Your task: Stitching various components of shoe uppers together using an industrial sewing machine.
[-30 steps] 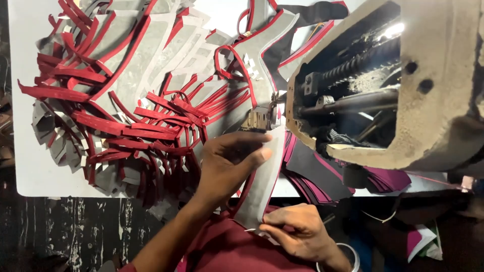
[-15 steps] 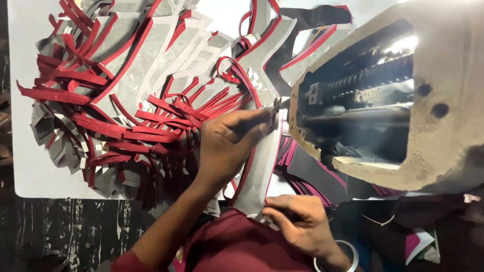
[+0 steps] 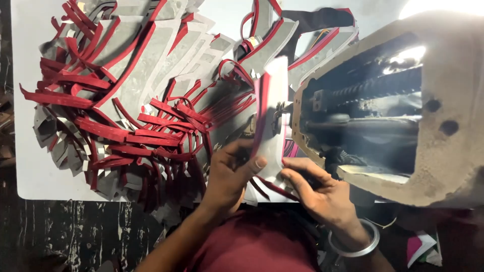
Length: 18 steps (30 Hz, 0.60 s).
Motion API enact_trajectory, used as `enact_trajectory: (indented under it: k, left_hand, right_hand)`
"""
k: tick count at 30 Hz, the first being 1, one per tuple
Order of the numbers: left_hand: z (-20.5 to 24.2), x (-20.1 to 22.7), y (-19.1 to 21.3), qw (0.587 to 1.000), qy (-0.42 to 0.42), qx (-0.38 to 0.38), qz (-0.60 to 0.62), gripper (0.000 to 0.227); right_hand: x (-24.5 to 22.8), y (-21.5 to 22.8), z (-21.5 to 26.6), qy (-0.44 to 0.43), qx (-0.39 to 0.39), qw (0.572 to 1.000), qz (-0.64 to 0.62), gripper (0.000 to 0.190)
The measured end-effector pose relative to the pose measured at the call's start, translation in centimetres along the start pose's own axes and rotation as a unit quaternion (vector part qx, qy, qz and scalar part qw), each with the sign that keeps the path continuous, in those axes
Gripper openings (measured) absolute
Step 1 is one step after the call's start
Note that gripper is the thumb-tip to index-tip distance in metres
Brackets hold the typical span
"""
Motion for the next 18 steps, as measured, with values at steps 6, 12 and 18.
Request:
enact_trajectory:
  k: [6, 12, 18]
  left_hand:
    - [-1.0, -1.1, 0.9, 0.999, -0.034, 0.014, -0.008, 0.027]
    - [-3.7, 3.8, -1.0, 0.99, -0.061, 0.07, -0.11, 0.027]
    - [-2.6, 4.3, -0.3, 0.979, -0.106, 0.046, -0.167, 0.04]
  right_hand:
    - [1.6, 1.1, -2.0, 0.06, -0.058, 0.993, 0.084, 0.026]
    - [-3.9, -1.0, -1.9, 0.112, 0.069, 0.99, 0.047, 0.019]
    - [-3.6, -2.6, -0.4, 0.107, 0.076, 0.991, 0.025, 0.011]
Point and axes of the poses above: each hand's wrist, its own z-axis away from the middle knuckle, its own y-axis out of the back of the hand, x = y × z, the point moved 4 cm from there along -z, towards the middle knuckle, and after that the axes turned 4 degrees about y, right-handed, at the moved point
